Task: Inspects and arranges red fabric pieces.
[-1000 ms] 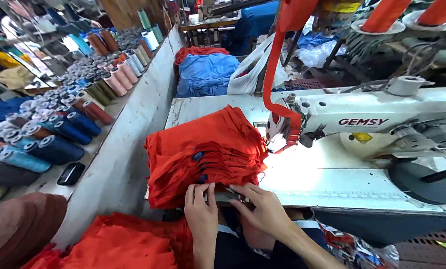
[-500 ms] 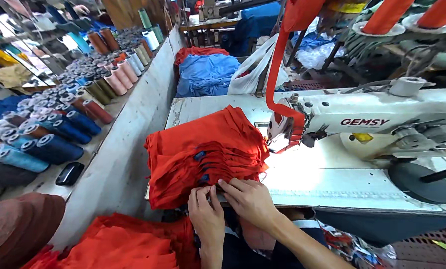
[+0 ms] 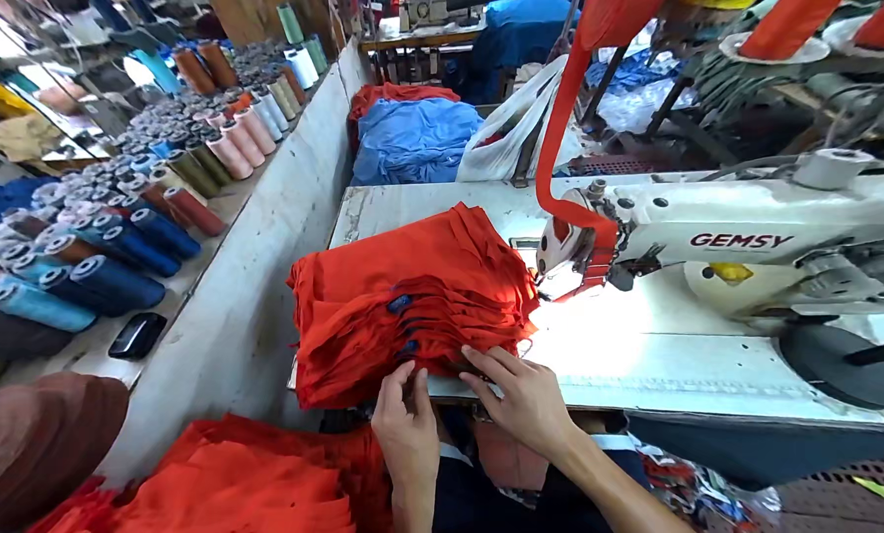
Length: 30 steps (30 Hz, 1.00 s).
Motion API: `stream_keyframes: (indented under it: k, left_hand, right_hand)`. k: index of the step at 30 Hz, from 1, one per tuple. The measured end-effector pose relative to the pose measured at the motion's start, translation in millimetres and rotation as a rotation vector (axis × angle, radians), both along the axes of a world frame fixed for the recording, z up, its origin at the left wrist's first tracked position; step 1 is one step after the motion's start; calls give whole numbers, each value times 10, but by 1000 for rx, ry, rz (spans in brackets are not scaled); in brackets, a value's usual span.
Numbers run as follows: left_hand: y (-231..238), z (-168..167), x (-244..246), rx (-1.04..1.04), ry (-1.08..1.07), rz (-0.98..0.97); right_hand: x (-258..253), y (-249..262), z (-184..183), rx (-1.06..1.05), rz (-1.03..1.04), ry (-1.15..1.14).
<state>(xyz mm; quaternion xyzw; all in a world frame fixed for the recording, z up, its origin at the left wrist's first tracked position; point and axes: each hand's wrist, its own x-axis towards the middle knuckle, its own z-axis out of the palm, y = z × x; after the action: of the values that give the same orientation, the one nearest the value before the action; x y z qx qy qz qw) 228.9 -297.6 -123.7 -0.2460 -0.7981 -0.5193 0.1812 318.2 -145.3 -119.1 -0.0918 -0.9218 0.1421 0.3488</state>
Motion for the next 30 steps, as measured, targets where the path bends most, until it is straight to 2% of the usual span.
stream_keyframes:
  k: [4,16,18,20,23,27,30]
  left_hand:
    - [127,-13,-93,-105,99,-1]
    - [-48,-5,30,-102,59,-28]
    - [-199,-34,24,-110,33,31]
    - [-407,-146,-8,-90,-5,179]
    - [-637,-392,-66,-4,-81,359]
    - [-579,-302,13,-7,-44,322]
    - [-368,-140,61,-48,38,172]
  right_hand:
    - [7,-93,-12,14,23,-26]
    - [-289,-212,37,149,109,-8]
    - [-257,-184,53,118,71,-10]
    - [-234,-102,55,72,17,-30]
    - [-271,23,68,-79,60,-78]
    - [-421,148,278,-176,33,-8]
    - [-567,242,222,-117,-51,-1]
